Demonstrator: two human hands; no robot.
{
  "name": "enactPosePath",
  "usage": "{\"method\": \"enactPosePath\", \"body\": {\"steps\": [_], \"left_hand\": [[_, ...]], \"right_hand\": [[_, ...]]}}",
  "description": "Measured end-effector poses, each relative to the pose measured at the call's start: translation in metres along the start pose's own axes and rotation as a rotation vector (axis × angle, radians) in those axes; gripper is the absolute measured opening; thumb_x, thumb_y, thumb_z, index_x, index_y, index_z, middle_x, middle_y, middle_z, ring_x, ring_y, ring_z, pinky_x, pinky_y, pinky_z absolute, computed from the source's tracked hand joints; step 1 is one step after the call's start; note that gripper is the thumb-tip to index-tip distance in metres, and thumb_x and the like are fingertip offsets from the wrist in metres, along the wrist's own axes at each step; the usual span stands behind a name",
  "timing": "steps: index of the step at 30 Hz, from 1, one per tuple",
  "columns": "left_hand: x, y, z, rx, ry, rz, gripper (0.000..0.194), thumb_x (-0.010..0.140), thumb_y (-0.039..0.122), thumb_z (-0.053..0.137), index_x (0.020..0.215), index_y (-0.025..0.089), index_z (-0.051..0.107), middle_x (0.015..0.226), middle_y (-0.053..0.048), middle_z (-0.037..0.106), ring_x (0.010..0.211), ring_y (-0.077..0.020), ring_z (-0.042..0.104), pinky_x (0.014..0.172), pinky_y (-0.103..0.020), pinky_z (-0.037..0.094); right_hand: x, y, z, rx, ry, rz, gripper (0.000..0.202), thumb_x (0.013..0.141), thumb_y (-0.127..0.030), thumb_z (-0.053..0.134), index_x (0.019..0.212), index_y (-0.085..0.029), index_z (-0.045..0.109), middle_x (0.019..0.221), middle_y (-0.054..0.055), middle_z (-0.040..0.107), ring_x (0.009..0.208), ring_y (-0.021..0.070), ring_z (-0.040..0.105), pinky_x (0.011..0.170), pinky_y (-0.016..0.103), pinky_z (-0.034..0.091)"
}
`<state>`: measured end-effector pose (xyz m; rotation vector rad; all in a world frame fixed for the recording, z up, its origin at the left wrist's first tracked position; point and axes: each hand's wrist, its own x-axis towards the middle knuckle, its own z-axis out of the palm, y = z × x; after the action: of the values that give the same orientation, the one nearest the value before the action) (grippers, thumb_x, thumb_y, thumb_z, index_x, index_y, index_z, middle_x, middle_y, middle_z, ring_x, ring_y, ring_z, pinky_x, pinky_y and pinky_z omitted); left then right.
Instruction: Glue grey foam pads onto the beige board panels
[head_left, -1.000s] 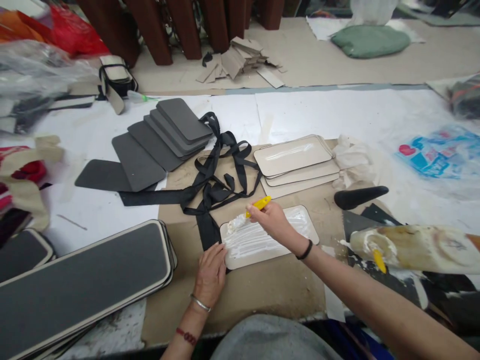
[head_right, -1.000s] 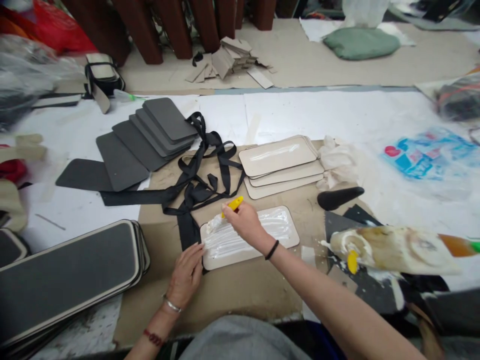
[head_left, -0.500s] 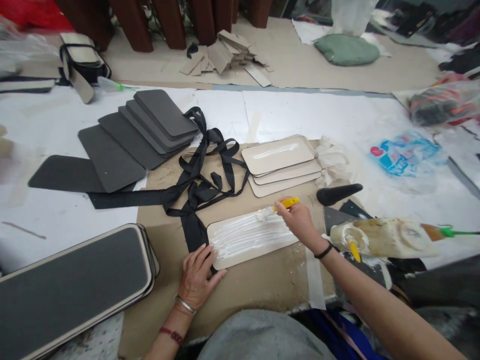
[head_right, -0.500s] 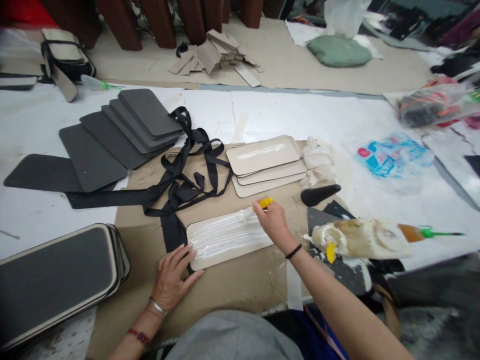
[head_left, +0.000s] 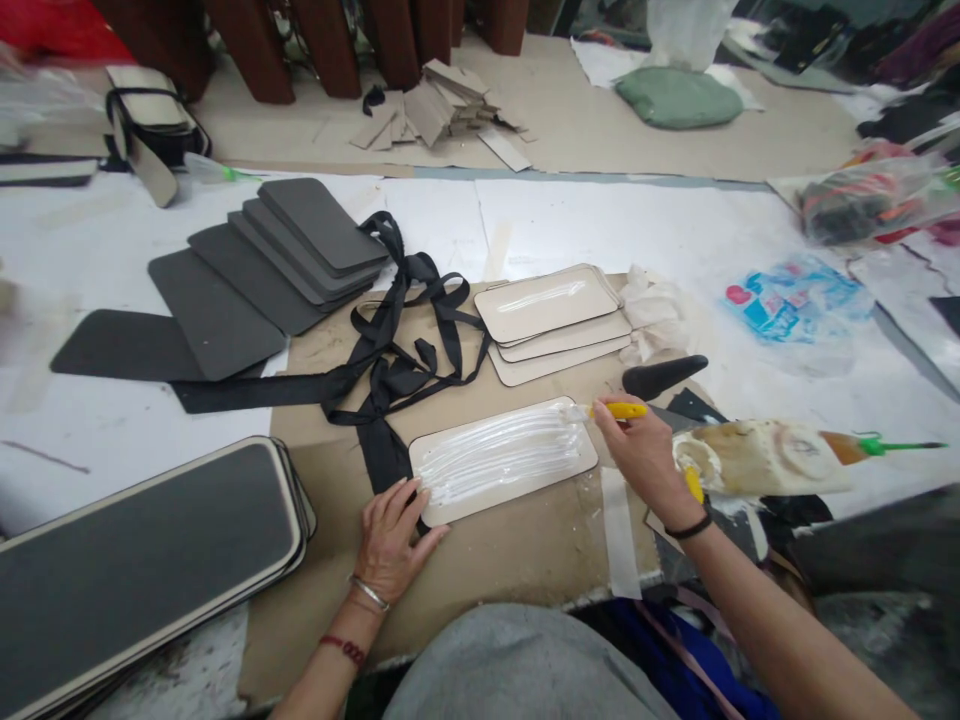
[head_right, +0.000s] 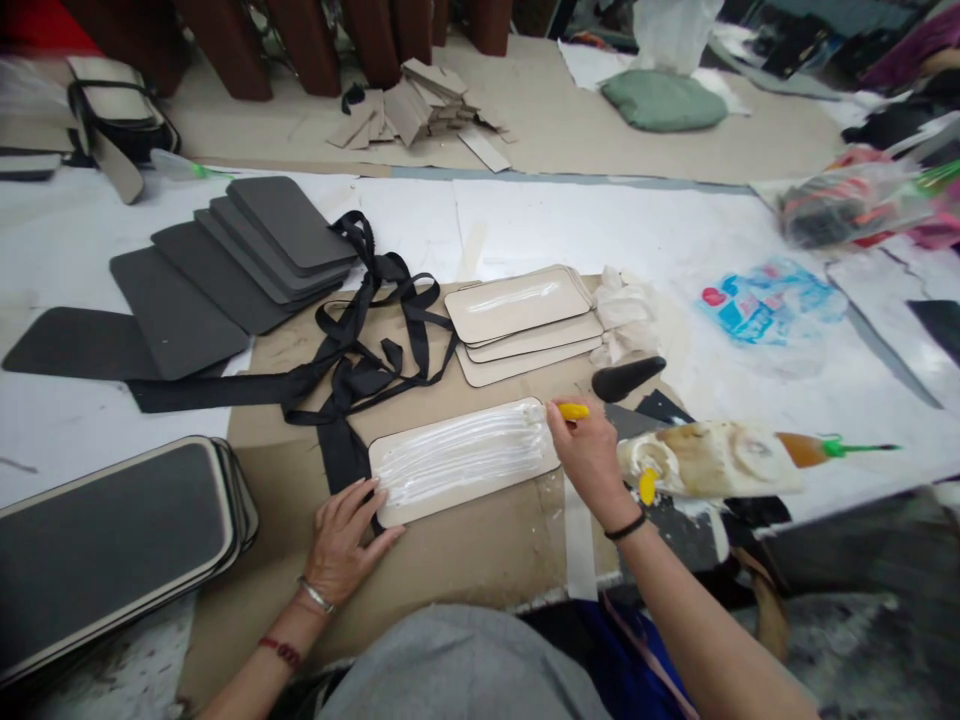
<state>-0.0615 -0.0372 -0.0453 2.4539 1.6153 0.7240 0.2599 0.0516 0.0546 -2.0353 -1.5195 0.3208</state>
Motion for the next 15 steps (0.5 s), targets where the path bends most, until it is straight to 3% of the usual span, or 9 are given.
{"method": "enactPosePath", "body": {"steps": [3,8,11,15], "left_hand": [[-0.001,0.001,-0.001,-0.03,-0.012,-0.04,0.037,0.074,0.035,0.062,0.107,0.02,0.056,0.109,-0.011,0.058,0.105,-0.0251,0.051,0.089,-0.041,0.04],[0.0,0.002,-0.002,-0.052,0.017,-0.032,0.036,0.074,0.032,0.063,0.106,0.018,0.055,0.103,-0.01,0.06,0.102,-0.0241,0.053,0.088,-0.04,0.041],[0.0,0.002,-0.002,-0.048,0.041,-0.021,0.034,0.073,0.032,0.064,0.102,0.017,0.055,0.1,-0.01,0.061,0.1,-0.0241,0.053,0.087,-0.04,0.042],[0.0,0.002,-0.002,-0.036,0.039,-0.017,0.034,0.072,0.032,0.065,0.101,0.017,0.055,0.1,-0.011,0.061,0.1,-0.0242,0.053,0.087,-0.041,0.042]], "right_hand": [[-0.023,-0.032,0.014,0.254,-0.129,0.024,0.029,0.08,-0.043,0.05,0.08,-0.017,0.062,0.079,0.006,0.065,0.071,0.0185,0.06,0.069,0.031,0.046],[-0.072,-0.085,0.063,0.56,-0.373,0.066,0.022,0.081,-0.038,0.052,0.081,-0.018,0.061,0.081,0.005,0.064,0.075,0.0173,0.06,0.07,0.029,0.048],[-0.081,-0.08,0.074,0.552,-0.37,0.012,0.017,0.081,-0.033,0.053,0.081,-0.019,0.061,0.082,0.005,0.064,0.078,0.0169,0.06,0.072,0.029,0.047],[-0.066,-0.04,0.048,0.387,-0.195,-0.009,0.016,0.08,-0.032,0.054,0.083,-0.018,0.061,0.083,0.006,0.064,0.078,0.0176,0.059,0.073,0.031,0.047]]}}
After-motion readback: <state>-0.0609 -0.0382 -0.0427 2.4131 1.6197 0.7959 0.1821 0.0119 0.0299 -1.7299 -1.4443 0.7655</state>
